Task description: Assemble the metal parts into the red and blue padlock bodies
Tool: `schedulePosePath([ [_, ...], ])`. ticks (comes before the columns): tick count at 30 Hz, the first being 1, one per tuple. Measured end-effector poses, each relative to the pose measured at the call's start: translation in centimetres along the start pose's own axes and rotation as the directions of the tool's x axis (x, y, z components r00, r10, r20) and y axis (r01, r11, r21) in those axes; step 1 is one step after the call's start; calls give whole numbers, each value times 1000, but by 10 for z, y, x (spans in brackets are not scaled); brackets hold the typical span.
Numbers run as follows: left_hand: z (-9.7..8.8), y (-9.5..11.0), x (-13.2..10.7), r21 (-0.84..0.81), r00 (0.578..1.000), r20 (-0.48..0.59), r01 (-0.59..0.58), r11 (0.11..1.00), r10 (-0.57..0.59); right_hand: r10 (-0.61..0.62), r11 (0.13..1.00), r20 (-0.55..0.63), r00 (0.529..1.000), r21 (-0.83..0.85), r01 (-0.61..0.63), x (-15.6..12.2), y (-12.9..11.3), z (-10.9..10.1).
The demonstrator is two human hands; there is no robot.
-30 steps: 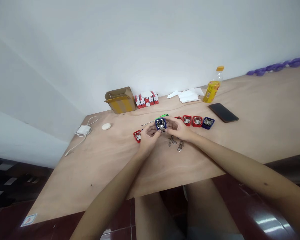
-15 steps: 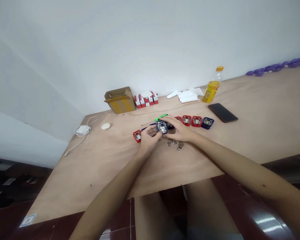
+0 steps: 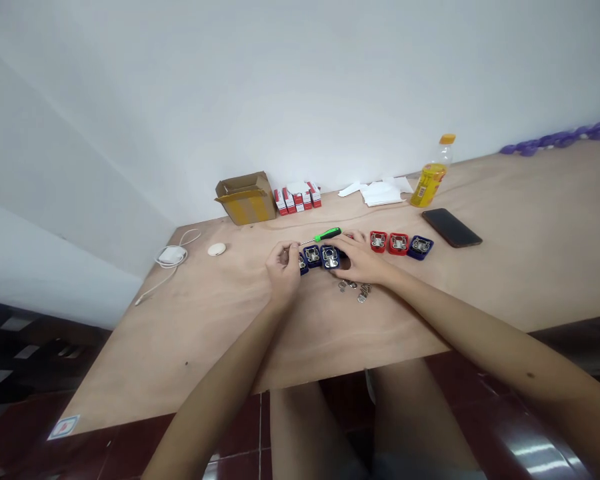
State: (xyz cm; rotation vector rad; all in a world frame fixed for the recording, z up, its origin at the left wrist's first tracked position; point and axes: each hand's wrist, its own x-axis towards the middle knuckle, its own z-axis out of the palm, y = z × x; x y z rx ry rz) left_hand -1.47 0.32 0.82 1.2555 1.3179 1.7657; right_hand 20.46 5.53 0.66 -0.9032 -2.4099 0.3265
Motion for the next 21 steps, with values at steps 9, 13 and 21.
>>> schedulePosePath([
  [9, 3, 3, -5, 58, 996, 1, -95, 994, 95, -40, 999, 47, 998, -7, 41, 1, 11, 3],
  [13, 2, 4, -6, 56, 993, -7, -114, 992, 114, -51, 998, 25, 998, -18, 52, 1, 12, -1],
  [21, -4, -4, 1, 242, 980, 21, -198, 950, 199, -34, 997, -13, 999, -64, 33, 2, 11, -1],
])
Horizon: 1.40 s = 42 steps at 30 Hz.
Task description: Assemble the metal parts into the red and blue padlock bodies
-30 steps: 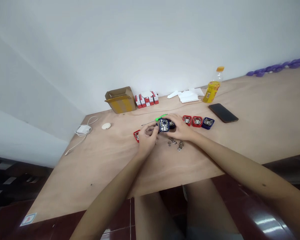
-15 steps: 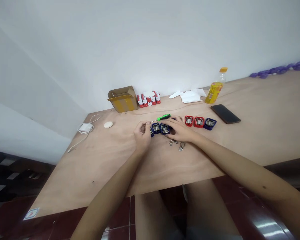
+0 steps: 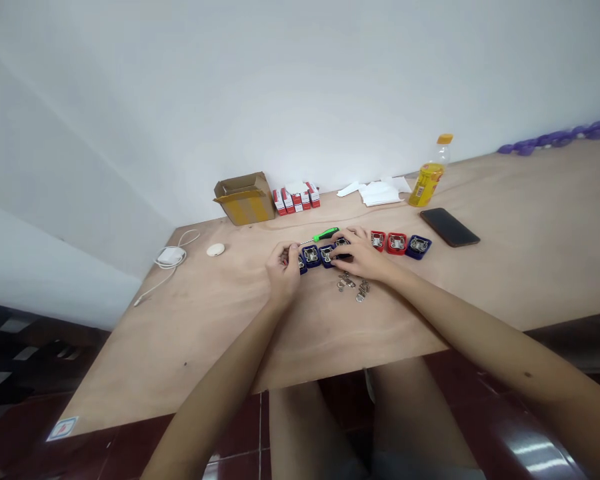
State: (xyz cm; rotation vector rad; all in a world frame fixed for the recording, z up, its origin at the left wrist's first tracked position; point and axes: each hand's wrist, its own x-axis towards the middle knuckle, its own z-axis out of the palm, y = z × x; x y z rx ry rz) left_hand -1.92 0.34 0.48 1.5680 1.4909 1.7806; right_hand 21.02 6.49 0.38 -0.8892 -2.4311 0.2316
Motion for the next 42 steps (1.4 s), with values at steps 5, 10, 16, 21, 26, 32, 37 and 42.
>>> schedulePosePath([
  [5, -2, -12, 5, 347, 909, 331, -365, 864, 251, 38, 999, -18, 999, -19, -38, 0, 4, 6],
  [10, 0, -20, 4, 416, 828, 470, -512, 752, 304, -51, 999, -31, 998, 14, 51, 0, 4, 6],
  [16, 0, -18, 5, 386, 818, 519, -482, 786, 246, -32, 999, -55, 998, 25, 34, 2, 6, 10],
  [21, 2, -14, 1, 315, 771, 573, -519, 795, 277, 6, 1000, -55, 998, 12, -5, 3, 10, 12],
  [26, 1, -11, -2, 228, 707, 630, -563, 794, 321, 18, 1000, -32, 999, -6, -19, 1, 10, 11],
  [32, -7, -5, 4, 310, 703, 653, -587, 748, 281, -24, 1000, -4, 1000, 6, 24, 0, 8, 11],
  [37, -10, -4, 6, 381, 709, 676, -570, 728, 201, -42, 999, 24, 999, 15, 41, 1, 5, 8],
  [42, -8, -9, 4, 415, 706, 691, -560, 718, 151, -40, 999, 33, 999, 27, 39, 1, 3, 8],
])
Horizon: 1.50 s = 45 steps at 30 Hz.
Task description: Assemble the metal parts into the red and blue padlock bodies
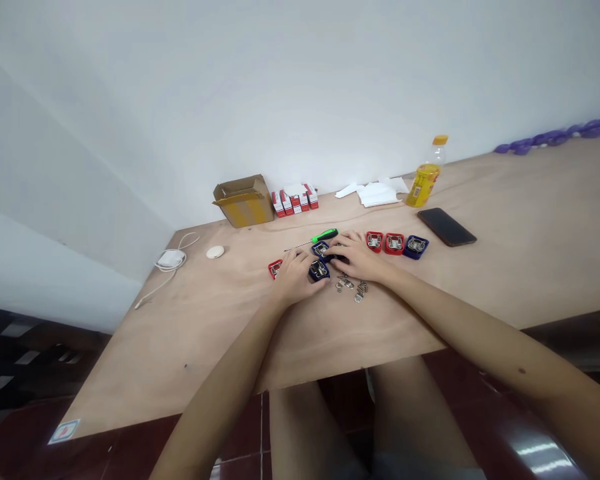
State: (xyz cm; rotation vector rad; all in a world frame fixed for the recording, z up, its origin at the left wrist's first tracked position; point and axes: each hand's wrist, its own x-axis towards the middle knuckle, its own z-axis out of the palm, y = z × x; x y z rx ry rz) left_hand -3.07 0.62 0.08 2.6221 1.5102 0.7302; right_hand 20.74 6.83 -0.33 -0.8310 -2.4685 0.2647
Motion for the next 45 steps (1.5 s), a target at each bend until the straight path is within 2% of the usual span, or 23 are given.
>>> schedulePosePath([
  [9, -2, 7, 2, -32, 984, -171, -52, 998, 46, 14, 1000, -18, 1000, -11, -15, 1, -4, -2],
  [14, -6, 13, 3, -49, 963, -271, -10, 999, -3, -27, 1000, -5, 1000, -5, 27, 0, -6, -3],
  [19, -7, 15, 2, -92, 948, -316, 15, 996, -44, -20, 998, 19, 1000, -60, 21, -1, -8, 1],
  [37, -5, 14, 2, -108, 960, -274, 36, 994, -65, 27, 998, 55, 998, -61, -24, 0, -6, -1],
  [42, -1, 11, 2, -111, 964, -262, 16, 994, -44, 49, 998, -6, 999, -39, -50, 0, -8, -5],
  [45, 2, 7, 3, -121, 965, -259, -6, 993, -26, -6, 998, -79, 997, 60, 11, 1, -11, -10],
])
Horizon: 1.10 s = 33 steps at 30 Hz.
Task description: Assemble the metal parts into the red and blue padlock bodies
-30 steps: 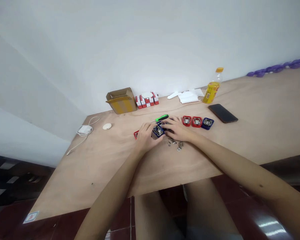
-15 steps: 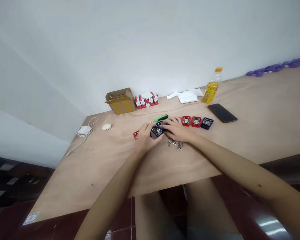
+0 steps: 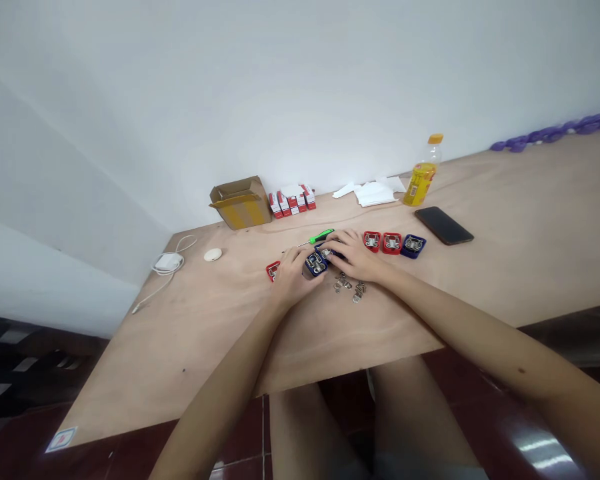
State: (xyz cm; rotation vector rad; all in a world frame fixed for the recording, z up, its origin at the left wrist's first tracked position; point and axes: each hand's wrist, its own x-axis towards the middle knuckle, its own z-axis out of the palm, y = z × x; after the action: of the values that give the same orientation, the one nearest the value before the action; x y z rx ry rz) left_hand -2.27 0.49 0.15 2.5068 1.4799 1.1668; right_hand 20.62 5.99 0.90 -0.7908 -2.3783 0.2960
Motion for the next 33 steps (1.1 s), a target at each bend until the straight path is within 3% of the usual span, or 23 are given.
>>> schedulePosePath([
  [5, 6, -6, -2, 2, 1000, 4, -11, 1000, 11, -146, 975, 2, 989, 168, 144, 1, -3, -1],
  [14, 9, -7, -5, -22, 999, -7, -50, 999, 49, -156, 956, 21, 988, 253, 146, -3, 4, 6],
  [24, 4, 1, -3, -85, 999, -40, 14, 996, -17, -165, 973, 40, 985, 171, 156, -5, 1, 7],
  [33, 7, 6, -3, -255, 988, -91, 94, 962, -121, -223, 968, -54, 973, 103, 228, 0, 8, 15],
])
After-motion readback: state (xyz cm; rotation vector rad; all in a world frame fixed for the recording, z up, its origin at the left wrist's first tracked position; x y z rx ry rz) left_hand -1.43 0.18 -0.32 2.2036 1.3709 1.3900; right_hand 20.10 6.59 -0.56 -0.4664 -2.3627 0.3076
